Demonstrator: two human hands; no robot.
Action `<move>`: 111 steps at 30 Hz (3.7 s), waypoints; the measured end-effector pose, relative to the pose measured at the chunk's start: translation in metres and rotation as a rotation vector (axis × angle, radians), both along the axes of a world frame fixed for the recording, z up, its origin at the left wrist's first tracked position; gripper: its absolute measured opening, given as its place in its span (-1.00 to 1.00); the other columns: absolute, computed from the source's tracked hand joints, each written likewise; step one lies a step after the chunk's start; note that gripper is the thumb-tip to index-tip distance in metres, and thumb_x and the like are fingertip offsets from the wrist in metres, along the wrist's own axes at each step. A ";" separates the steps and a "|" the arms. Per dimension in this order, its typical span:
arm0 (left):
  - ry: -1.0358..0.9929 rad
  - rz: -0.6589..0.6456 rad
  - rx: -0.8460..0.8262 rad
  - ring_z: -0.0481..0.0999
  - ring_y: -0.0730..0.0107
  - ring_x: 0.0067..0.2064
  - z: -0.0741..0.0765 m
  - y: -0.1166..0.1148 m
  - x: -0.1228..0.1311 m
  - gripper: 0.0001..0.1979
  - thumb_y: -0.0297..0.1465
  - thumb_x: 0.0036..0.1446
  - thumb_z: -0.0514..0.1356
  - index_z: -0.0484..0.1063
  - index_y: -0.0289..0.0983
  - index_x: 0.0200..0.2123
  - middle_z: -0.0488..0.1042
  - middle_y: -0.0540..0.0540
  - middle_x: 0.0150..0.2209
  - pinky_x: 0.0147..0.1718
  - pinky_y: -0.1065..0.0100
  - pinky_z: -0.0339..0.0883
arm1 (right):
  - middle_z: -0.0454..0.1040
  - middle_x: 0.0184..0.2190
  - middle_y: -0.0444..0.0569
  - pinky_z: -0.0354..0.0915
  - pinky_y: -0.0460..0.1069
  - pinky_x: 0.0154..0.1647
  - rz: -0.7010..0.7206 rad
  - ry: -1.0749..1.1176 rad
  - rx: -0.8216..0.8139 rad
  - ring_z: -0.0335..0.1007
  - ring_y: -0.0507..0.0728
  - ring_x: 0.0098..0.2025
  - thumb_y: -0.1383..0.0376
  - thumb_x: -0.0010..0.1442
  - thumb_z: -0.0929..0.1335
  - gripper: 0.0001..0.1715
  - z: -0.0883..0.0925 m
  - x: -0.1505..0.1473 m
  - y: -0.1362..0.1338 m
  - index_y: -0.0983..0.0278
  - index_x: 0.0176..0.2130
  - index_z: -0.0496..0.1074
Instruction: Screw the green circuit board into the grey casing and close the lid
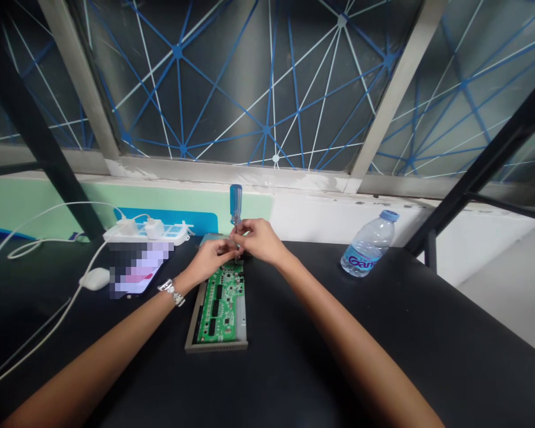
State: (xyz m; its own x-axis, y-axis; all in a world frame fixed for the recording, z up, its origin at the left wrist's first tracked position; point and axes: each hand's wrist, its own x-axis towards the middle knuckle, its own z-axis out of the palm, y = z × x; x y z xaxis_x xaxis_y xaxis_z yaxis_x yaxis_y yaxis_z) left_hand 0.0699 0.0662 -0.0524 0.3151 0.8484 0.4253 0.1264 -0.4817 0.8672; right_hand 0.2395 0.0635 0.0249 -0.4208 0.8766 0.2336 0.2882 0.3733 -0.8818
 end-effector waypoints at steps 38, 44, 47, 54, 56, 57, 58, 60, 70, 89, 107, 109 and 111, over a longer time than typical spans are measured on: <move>0.031 -0.018 -0.009 0.61 0.17 -0.23 0.000 0.001 0.004 -0.73 -0.24 0.15 0.24 0.53 -0.37 -0.29 0.62 -0.18 -0.31 -0.19 0.26 0.45 | 0.45 -0.55 -0.13 0.32 -0.07 -0.55 0.036 0.124 -0.079 0.38 0.01 -0.60 0.23 0.06 0.43 -0.80 -0.007 -0.009 -0.004 0.31 -0.33 0.42; -0.046 -0.059 -0.092 0.62 0.20 -0.24 -0.002 0.001 0.005 -0.76 -0.26 0.11 0.28 0.54 -0.36 -0.33 0.62 -0.18 -0.31 -0.18 0.25 0.47 | 0.43 -0.59 -0.14 0.31 -0.05 -0.56 -0.045 0.068 0.009 0.40 0.06 -0.59 0.15 0.06 0.44 -0.75 -0.010 -0.004 0.001 0.28 -0.37 0.41; -0.050 -0.040 -0.111 0.62 0.21 -0.21 0.000 -0.001 0.000 -0.78 -0.30 0.09 0.29 0.55 -0.36 -0.29 0.62 -0.18 -0.29 -0.15 0.24 0.46 | 0.46 -0.52 -0.12 0.29 -0.07 -0.54 -0.078 0.009 0.077 0.43 0.05 -0.55 0.16 0.02 0.46 -0.74 -0.006 0.003 0.003 0.29 -0.40 0.42; 0.002 0.040 -0.059 0.62 0.22 -0.22 0.002 -0.004 -0.009 -0.82 -0.33 0.06 0.31 0.54 -0.34 -0.32 0.62 -0.17 -0.29 -0.15 0.26 0.47 | 0.47 -0.49 -0.11 0.30 -0.08 -0.51 -0.004 -0.044 0.051 0.46 0.05 -0.52 0.20 0.08 0.41 -0.79 -0.001 0.005 0.001 0.30 -0.33 0.42; 0.009 0.051 -0.035 0.61 0.22 -0.23 0.001 -0.005 -0.008 -0.83 -0.33 0.08 0.29 0.54 -0.35 -0.34 0.62 -0.16 -0.30 -0.16 0.25 0.47 | 0.49 -0.45 -0.09 0.32 -0.08 -0.50 0.000 -0.058 0.073 0.47 0.06 -0.51 0.22 0.09 0.41 -0.81 -0.002 0.004 0.000 0.29 -0.32 0.42; 0.012 0.052 -0.022 0.61 0.22 -0.22 0.001 -0.005 -0.007 -0.83 -0.33 0.09 0.29 0.53 -0.34 -0.34 0.62 -0.16 -0.31 -0.16 0.25 0.47 | 0.49 -0.44 -0.08 0.32 -0.07 -0.49 -0.002 -0.073 0.089 0.47 0.06 -0.51 0.22 0.09 0.41 -0.83 -0.003 0.003 -0.001 0.29 -0.33 0.43; 0.013 0.055 -0.012 0.61 0.22 -0.22 0.001 -0.006 -0.006 -0.83 -0.33 0.10 0.28 0.53 -0.34 -0.34 0.62 -0.15 -0.30 -0.16 0.25 0.47 | 0.50 -0.44 -0.08 0.33 -0.06 -0.48 -0.006 -0.093 0.106 0.47 0.07 -0.51 0.23 0.09 0.41 -0.84 -0.004 0.003 -0.001 0.29 -0.35 0.43; 0.017 0.066 0.001 0.61 0.23 -0.22 0.001 -0.007 -0.006 -0.83 -0.32 0.11 0.27 0.53 -0.33 -0.34 0.62 -0.14 -0.30 -0.17 0.27 0.47 | 0.51 -0.47 -0.06 0.34 -0.05 -0.47 -0.019 -0.131 0.132 0.47 0.08 -0.52 0.22 0.10 0.40 -0.83 -0.006 0.004 0.000 0.29 -0.40 0.45; 0.302 0.188 0.145 0.57 0.31 -0.28 0.016 -0.036 -0.030 -0.80 -0.31 0.22 0.15 0.56 -0.23 -0.28 0.61 -0.06 -0.30 -0.25 0.33 0.39 | 0.57 -0.36 0.03 0.39 -0.06 -0.42 0.001 -0.061 0.136 0.53 0.08 -0.43 0.20 0.22 0.34 -0.79 0.006 0.013 -0.007 0.32 -0.29 0.43; 0.468 0.074 0.215 0.50 0.28 -0.21 0.017 -0.071 -0.051 -0.88 -0.32 0.13 0.24 0.55 -0.19 -0.27 0.57 -0.07 -0.26 -0.17 0.25 0.34 | 0.56 -0.38 -0.15 0.51 0.12 -0.31 -0.257 0.769 -0.240 0.58 0.15 -0.41 0.25 0.07 0.47 -0.51 -0.067 0.001 -0.078 0.14 -0.25 0.06; 0.375 0.135 0.216 0.50 0.32 -0.25 0.012 -0.072 -0.042 -0.90 -0.38 0.18 0.18 0.49 -0.23 -0.26 0.53 -0.08 -0.26 -0.22 0.29 0.36 | 0.55 -0.40 -0.16 0.48 0.10 -0.29 -0.334 0.907 -0.332 0.57 0.16 -0.39 0.30 -0.01 0.48 -0.51 -0.069 -0.009 -0.085 0.15 -0.30 0.09; 0.372 0.133 0.214 0.49 0.33 -0.24 0.014 -0.071 -0.044 -0.90 -0.37 0.16 0.20 0.48 -0.23 -0.25 0.53 -0.08 -0.25 -0.21 0.30 0.36 | 0.55 -0.40 -0.16 0.48 0.09 -0.30 -0.342 0.910 -0.339 0.57 0.16 -0.40 0.31 -0.03 0.48 -0.51 -0.067 -0.009 -0.085 0.15 -0.30 0.10; 0.376 0.126 0.210 0.49 0.35 -0.24 0.016 -0.071 -0.047 -0.91 -0.40 0.16 0.19 0.48 -0.23 -0.25 0.53 -0.07 -0.25 -0.20 0.32 0.36 | 0.55 -0.40 -0.15 0.47 0.08 -0.31 -0.348 0.915 -0.347 0.57 0.16 -0.40 0.33 -0.03 0.48 -0.52 -0.066 -0.009 -0.084 0.16 -0.31 0.10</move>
State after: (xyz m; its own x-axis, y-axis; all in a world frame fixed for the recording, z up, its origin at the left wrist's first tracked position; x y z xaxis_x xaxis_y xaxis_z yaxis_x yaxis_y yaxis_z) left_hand 0.0232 -0.0048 -0.0360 0.3804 0.7974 0.4685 0.4827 -0.6033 0.6349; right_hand 0.2309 -0.0210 -0.0410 0.0798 0.9957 0.0478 -0.5024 0.0816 -0.8608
